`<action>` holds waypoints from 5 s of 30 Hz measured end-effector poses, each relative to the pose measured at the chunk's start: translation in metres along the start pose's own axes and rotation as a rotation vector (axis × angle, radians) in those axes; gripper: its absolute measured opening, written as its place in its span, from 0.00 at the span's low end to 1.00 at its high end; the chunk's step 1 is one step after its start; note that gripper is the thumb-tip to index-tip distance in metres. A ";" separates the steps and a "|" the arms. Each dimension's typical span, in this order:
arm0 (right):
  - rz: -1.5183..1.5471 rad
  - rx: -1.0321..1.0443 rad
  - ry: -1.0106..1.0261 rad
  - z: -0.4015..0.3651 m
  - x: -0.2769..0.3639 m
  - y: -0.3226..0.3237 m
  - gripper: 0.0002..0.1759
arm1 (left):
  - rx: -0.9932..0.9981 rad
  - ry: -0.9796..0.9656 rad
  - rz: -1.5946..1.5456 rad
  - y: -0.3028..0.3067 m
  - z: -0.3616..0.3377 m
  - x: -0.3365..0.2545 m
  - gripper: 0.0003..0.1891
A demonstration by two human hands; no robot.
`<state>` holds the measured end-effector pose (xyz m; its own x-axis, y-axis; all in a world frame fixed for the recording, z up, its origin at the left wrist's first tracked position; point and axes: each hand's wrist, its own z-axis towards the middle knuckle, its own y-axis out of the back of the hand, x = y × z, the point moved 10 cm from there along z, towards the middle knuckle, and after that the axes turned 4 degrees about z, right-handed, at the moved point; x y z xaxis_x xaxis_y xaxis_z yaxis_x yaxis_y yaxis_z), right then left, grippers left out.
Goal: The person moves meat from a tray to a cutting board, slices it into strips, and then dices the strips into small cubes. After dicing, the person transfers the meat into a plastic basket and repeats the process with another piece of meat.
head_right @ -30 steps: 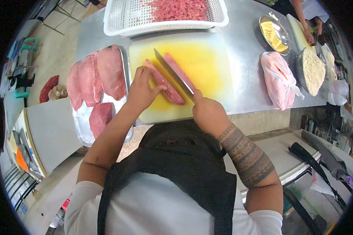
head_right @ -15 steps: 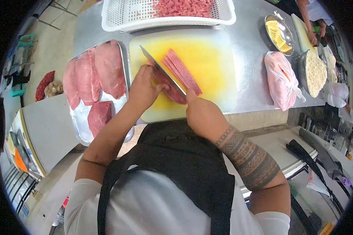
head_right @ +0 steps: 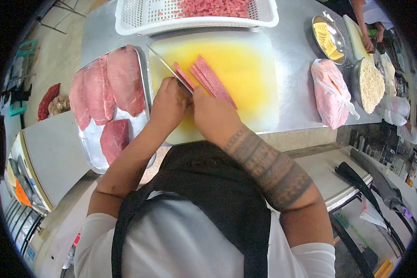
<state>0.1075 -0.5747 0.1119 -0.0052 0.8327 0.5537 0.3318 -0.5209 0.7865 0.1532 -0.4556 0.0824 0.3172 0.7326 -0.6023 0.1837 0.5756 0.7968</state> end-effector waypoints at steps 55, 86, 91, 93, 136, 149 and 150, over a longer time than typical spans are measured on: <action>-0.075 0.075 -0.155 -0.105 -0.055 -0.030 0.10 | -0.115 0.000 -0.077 -0.007 -0.015 0.007 0.24; -0.096 0.168 -0.175 -0.078 -0.011 -0.009 0.08 | 0.102 0.043 -0.027 -0.027 -0.020 0.006 0.13; -0.059 0.165 -0.134 -0.066 -0.017 -0.012 0.10 | 0.072 0.041 -0.088 -0.021 -0.020 0.005 0.11; -0.026 0.151 -0.133 -0.054 -0.014 -0.014 0.09 | 0.085 0.057 -0.084 -0.024 -0.020 0.007 0.11; 0.061 -0.394 -0.507 -0.169 -0.139 0.013 0.11 | 0.448 -1.086 0.438 -0.080 0.034 -0.079 0.49; -0.071 -0.120 -0.189 -0.093 -0.103 0.012 0.12 | 0.008 0.043 0.575 -0.049 -0.023 -0.037 0.47; -0.110 -0.083 -0.152 -0.087 -0.097 0.011 0.12 | 0.027 0.051 0.569 -0.048 -0.021 -0.034 0.47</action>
<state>0.0290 -0.6777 0.0901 0.1071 0.9011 0.4203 0.2582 -0.4334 0.8634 0.1143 -0.5007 0.0641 0.3279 0.9414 -0.0788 0.0210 0.0761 0.9969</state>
